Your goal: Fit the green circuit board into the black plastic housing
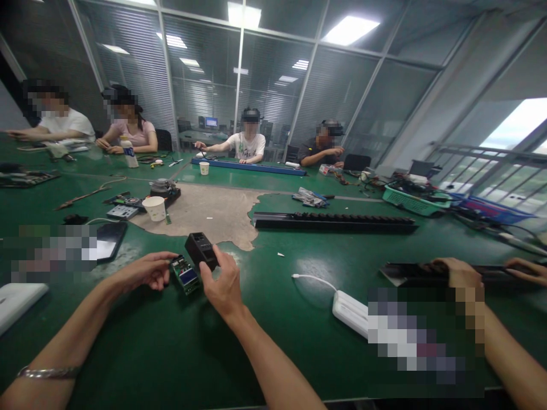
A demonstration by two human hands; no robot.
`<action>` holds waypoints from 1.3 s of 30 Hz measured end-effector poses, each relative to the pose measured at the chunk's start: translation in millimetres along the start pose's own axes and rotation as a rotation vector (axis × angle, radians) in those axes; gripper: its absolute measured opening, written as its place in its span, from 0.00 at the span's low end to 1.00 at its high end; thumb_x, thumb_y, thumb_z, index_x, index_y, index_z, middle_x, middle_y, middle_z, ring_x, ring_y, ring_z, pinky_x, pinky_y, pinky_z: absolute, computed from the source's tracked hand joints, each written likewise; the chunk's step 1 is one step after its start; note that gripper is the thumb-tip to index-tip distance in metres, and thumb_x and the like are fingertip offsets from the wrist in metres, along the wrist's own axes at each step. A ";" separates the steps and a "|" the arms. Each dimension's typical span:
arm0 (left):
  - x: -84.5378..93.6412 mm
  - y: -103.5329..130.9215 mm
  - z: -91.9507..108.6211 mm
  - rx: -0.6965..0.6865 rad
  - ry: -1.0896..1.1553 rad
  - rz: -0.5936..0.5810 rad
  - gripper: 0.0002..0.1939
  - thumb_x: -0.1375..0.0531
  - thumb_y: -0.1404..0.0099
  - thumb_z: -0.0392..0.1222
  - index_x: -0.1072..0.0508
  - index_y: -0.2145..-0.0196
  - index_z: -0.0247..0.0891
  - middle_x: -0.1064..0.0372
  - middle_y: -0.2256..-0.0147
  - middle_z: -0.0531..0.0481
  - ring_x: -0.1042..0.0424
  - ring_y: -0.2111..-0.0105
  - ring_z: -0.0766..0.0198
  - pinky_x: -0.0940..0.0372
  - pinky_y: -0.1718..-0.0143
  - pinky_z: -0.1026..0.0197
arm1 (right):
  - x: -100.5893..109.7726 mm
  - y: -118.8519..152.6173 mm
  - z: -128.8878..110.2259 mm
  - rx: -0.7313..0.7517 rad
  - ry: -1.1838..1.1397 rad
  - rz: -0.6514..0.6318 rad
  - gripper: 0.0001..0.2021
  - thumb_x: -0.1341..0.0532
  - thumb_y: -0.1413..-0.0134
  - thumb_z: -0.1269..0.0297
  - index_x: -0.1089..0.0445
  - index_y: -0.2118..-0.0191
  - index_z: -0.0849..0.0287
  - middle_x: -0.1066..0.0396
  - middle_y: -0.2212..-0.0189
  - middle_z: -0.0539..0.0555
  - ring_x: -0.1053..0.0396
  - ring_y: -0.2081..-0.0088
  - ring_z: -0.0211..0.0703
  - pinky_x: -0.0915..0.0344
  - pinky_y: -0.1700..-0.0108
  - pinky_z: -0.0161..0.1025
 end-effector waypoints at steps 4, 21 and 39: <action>-1.0 0.7 0.7 0.001 0.016 0.007 0.32 0.44 0.35 0.46 0.47 0.37 0.34 0.27 0.72 0.46 0.26 0.77 0.63 0.34 0.75 0.64 | -3.8 3.5 -23.0 0.091 -0.011 -0.024 0.22 0.41 0.43 0.61 0.36 0.43 0.59 0.29 0.52 0.58 0.32 0.51 0.48 0.34 0.48 0.47; -0.5 2.0 4.2 -0.012 0.005 0.020 0.33 0.46 0.35 0.49 0.48 0.37 0.35 0.27 0.71 0.45 0.26 0.77 0.61 0.33 0.76 0.64 | -37.8 28.2 -28.9 0.155 0.169 -0.253 0.30 0.40 0.47 0.64 0.43 0.39 0.65 0.32 0.52 0.64 0.34 0.52 0.54 0.37 0.47 0.54; 2.9 -3.6 -3.3 0.040 0.028 0.080 0.40 0.50 0.38 0.70 0.39 0.44 0.30 0.26 0.74 0.44 0.26 0.78 0.60 0.36 0.78 0.64 | -24.7 16.9 -27.5 0.162 -0.001 -0.057 0.27 0.39 0.45 0.63 0.40 0.40 0.62 0.30 0.51 0.62 0.32 0.50 0.51 0.36 0.46 0.51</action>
Point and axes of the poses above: each hand's wrist, its own y-axis away from the middle knuckle, its own x-axis out of the back of the hand, z = x × y, the point moved 7 cm from there along -y, towards the middle knuckle
